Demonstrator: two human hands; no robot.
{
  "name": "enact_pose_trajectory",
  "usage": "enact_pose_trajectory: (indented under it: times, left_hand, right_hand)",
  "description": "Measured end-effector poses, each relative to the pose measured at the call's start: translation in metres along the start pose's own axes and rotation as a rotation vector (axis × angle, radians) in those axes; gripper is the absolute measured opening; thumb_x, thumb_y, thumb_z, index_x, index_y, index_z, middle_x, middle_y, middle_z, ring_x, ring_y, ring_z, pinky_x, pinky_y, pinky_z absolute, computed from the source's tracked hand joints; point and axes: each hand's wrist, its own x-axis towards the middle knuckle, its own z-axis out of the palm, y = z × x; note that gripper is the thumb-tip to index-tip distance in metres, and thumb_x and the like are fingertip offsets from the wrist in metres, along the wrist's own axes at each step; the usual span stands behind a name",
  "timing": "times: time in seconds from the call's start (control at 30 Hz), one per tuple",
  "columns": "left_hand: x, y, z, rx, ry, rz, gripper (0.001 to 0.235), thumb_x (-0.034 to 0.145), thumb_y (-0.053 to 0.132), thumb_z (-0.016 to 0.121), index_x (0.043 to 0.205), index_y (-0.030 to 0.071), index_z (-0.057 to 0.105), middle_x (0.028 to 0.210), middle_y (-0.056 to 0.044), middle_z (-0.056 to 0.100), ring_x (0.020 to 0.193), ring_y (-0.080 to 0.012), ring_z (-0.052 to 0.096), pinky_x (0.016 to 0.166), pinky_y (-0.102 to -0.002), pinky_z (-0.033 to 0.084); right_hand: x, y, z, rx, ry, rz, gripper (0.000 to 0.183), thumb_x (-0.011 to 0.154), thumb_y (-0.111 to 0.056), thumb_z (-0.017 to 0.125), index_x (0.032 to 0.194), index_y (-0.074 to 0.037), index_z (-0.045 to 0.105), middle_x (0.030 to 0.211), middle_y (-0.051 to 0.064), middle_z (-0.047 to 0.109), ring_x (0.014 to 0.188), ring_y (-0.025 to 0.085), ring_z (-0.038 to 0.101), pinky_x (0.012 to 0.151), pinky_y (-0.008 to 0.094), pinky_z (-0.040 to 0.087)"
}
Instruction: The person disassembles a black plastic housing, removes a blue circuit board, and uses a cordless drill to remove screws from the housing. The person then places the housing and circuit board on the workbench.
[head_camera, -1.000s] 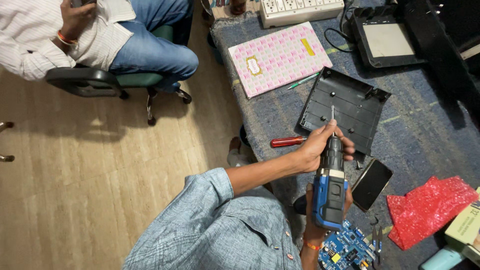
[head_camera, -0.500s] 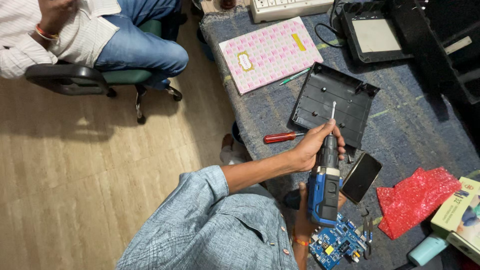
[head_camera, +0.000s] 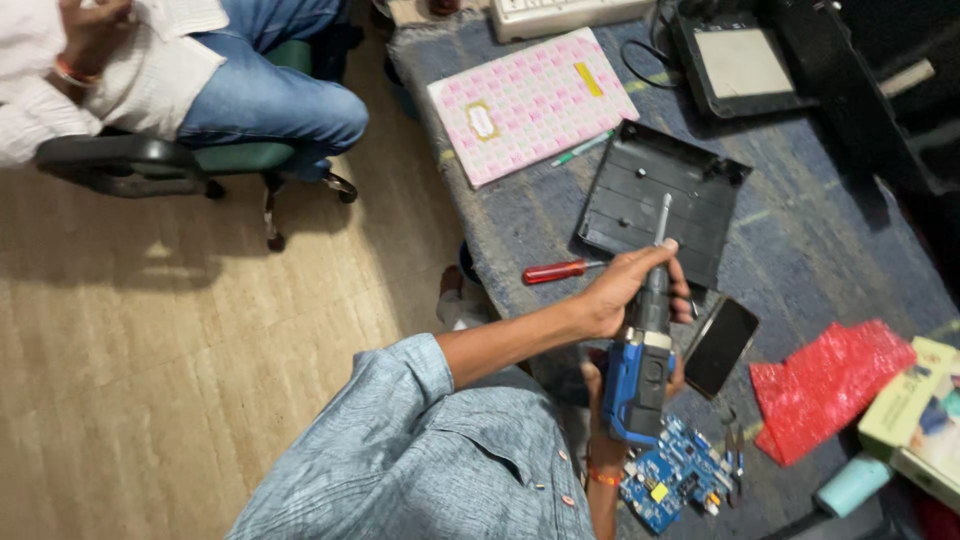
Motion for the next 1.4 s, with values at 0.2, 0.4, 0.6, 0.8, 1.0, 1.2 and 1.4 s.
enact_pose_trajectory:
  times: [0.2,0.4,0.6,0.8,1.0,1.2,1.4]
  left_hand:
    - [-0.005,0.004,-0.003,-0.006,0.036,-0.075,0.036,0.104,0.036,0.061,0.086,0.005,0.060,0.074,-0.010,0.062,0.060,-0.0198,0.066,0.063,-0.045,0.063]
    - [-0.011,0.010,0.004,0.032,0.034,-0.067,0.035,0.104,0.035,0.060,0.088,0.004,0.060,0.076,-0.010,0.063,0.062,-0.0204,0.067,0.066,-0.046,0.064]
    - [-0.013,0.010,0.006,0.022,0.026,-0.067,0.035,0.104,0.036,0.058,0.091,0.003,0.060,0.081,-0.012,0.064,0.065,-0.0211,0.069,0.069,-0.045,0.064]
    - [-0.010,0.006,0.006,0.059,0.015,-0.045,0.034,0.104,0.034,0.059,0.092,0.002,0.059,0.081,-0.013,0.064,0.066,-0.0211,0.068,0.070,-0.045,0.065]
    - [-0.014,0.006,0.004,-0.026,-0.068,-0.095,0.017,0.099,0.018,0.068,0.094,0.003,0.059,0.085,-0.013,0.066,0.072,-0.0213,0.071,0.080,-0.046,0.064]
    - [-0.013,0.003,0.000,0.042,-0.089,-0.146,0.012,0.094,0.011,0.070,0.095,0.003,0.061,0.083,-0.010,0.065,0.070,-0.0214,0.072,0.079,-0.047,0.065]
    - [-0.016,0.008,0.015,0.065,-0.038,-0.107,0.020,0.097,0.016,0.073,0.097,0.003,0.059,0.083,-0.010,0.064,0.069,-0.0198,0.069,0.073,-0.046,0.065]
  right_hand:
    - [-0.004,-0.008,0.003,-0.478,0.085,-0.316,0.078,0.085,-0.031,0.083,0.143,0.004,0.045,0.147,0.026,0.042,0.137,0.039,0.045,0.115,0.052,0.039]
    - [-0.004,-0.011,0.001,-0.459,0.041,-0.270,0.075,0.088,-0.028,0.084,0.144,0.003,0.045,0.148,0.022,0.042,0.137,0.037,0.047,0.117,0.050,0.040]
    - [-0.004,-0.009,0.000,-0.477,0.050,-0.241,0.082,0.084,-0.026,0.085,0.147,0.003,0.041,0.149,0.022,0.041,0.138,0.039,0.046,0.117,0.048,0.039]
    - [-0.004,-0.012,-0.001,-0.481,0.061,-0.255,0.081,0.085,-0.027,0.085,0.147,0.002,0.041,0.148,0.022,0.042,0.137,0.039,0.048,0.116,0.048,0.041]
    - [-0.001,-0.021,0.000,-0.455,0.081,-0.290,0.084,0.088,-0.030,0.084,0.150,0.002,0.037,0.144,0.020,0.046,0.127,0.035,0.055,0.110,0.046,0.046]
    - [-0.007,-0.028,0.001,-0.399,0.058,-0.186,0.075,0.084,-0.014,0.081,0.146,-0.002,0.040,0.139,0.017,0.049,0.128,0.031,0.052,0.113,0.044,0.042]
    - [-0.005,-0.030,0.005,-0.202,0.079,-0.098,0.083,0.089,-0.015,0.079,0.154,0.004,0.031,0.141,0.017,0.046,0.130,0.031,0.050,0.114,0.046,0.041]
